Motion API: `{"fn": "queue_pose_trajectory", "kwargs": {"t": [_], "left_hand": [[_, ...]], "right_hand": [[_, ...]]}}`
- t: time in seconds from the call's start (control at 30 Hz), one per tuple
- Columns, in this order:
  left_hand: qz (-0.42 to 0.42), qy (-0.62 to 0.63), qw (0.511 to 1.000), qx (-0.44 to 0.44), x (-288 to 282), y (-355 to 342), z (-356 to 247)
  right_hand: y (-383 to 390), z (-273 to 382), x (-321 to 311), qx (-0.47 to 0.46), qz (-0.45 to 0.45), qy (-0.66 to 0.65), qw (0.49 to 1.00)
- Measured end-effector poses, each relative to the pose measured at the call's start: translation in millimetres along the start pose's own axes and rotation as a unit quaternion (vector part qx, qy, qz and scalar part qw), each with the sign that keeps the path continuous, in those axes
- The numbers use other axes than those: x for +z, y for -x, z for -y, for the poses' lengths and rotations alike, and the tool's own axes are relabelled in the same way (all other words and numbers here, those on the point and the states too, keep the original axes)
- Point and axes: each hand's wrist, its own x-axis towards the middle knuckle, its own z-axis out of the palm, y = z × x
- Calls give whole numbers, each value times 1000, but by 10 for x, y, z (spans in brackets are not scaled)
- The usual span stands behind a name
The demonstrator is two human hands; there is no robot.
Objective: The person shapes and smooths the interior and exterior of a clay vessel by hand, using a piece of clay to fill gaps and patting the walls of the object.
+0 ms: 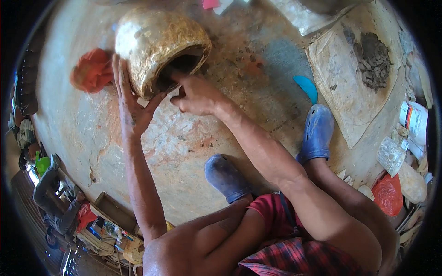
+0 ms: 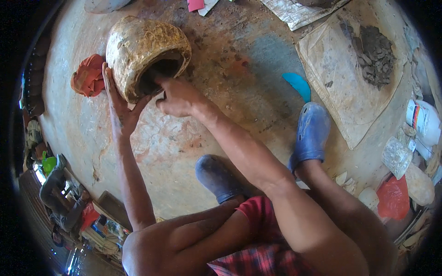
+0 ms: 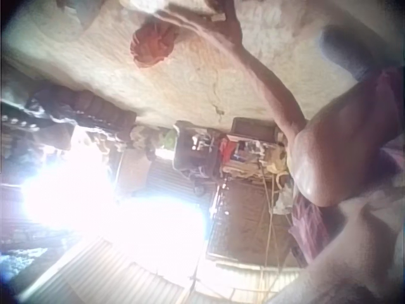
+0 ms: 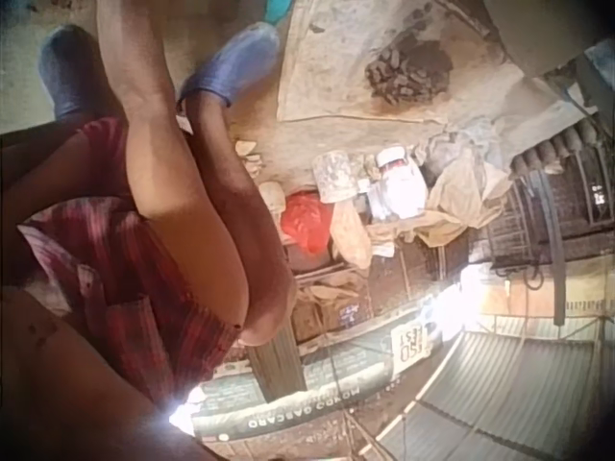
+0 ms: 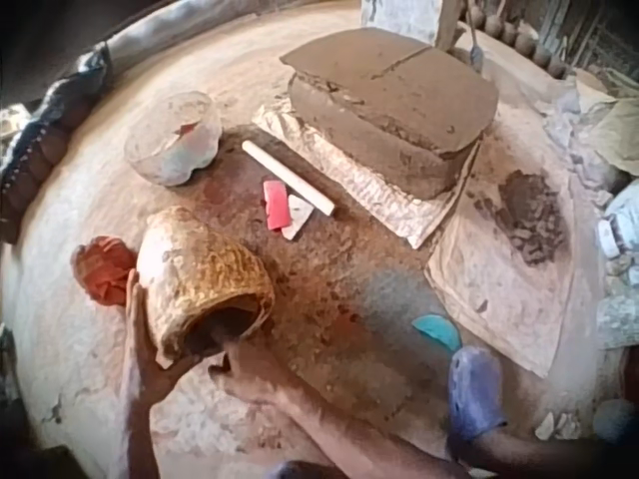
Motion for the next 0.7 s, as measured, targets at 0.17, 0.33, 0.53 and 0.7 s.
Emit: {"fn": "queue_pose_trajectory", "kwargs": {"t": [0.17, 0.33, 0.53, 0.7], "left_hand": [[26, 31, 999, -15, -106, 11, 73], [39, -10, 999, 4, -92, -32, 31], [30, 149, 988, -32, -67, -14, 39], [18, 78, 997, -10, -48, 8, 87]], "right_hand": [[54, 193, -45, 126, 91, -180, 971], [129, 424, -24, 126, 130, -373, 910], [9, 486, 87, 3, 45, -439, 897], [-342, 209, -59, 23, -52, -28, 998]]}}
